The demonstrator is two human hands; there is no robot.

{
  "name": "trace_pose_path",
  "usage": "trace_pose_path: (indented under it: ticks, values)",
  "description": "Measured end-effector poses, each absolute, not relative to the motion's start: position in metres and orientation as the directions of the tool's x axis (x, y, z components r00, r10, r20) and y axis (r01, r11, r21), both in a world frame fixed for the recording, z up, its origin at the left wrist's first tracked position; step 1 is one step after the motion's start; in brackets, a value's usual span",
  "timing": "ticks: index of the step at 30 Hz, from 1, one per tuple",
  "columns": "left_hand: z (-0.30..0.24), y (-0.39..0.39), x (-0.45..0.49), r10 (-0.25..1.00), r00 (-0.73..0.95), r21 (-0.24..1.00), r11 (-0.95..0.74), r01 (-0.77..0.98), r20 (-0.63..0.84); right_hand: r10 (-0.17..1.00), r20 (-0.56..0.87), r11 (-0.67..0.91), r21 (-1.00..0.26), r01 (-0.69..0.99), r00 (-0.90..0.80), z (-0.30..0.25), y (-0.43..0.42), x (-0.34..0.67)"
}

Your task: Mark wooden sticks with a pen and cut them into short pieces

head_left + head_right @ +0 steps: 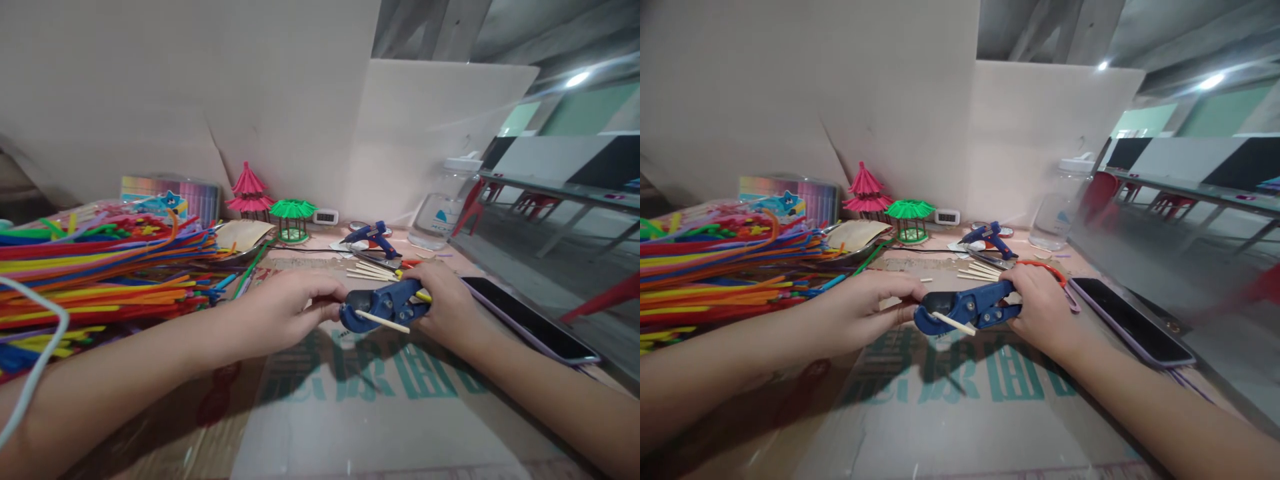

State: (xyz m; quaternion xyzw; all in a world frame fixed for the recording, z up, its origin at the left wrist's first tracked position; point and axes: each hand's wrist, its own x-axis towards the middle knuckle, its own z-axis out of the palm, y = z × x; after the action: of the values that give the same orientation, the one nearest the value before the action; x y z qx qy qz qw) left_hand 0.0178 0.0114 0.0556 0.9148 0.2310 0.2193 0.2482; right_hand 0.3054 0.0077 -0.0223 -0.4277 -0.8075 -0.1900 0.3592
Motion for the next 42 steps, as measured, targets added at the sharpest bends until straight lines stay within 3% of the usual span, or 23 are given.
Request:
trace_pose_path:
  ticks: [8,17,27,42]
  values:
    - [0.052,0.011,0.017,0.467,0.836,0.523,-0.808,0.271,0.288,0.495,0.742,0.604,0.08,0.793,-0.452,-0.02,0.001,0.302]
    - [0.05,0.008,0.017,0.504,0.837,0.59,-0.749,0.302,0.211,0.446,0.756,0.619,0.125,0.775,-0.479,-0.02,0.002,0.306]
    - [0.054,0.004,0.021,0.492,0.84,0.633,-0.73,0.258,0.226,0.459,0.746,0.637,0.103,0.764,-0.483,-0.019,-0.002,0.305]
    - [0.058,-0.004,0.022,0.535,0.839,0.625,-0.689,0.368,0.096,0.42,0.746,0.627,0.174,0.76,-0.517,-0.028,0.002,0.324]
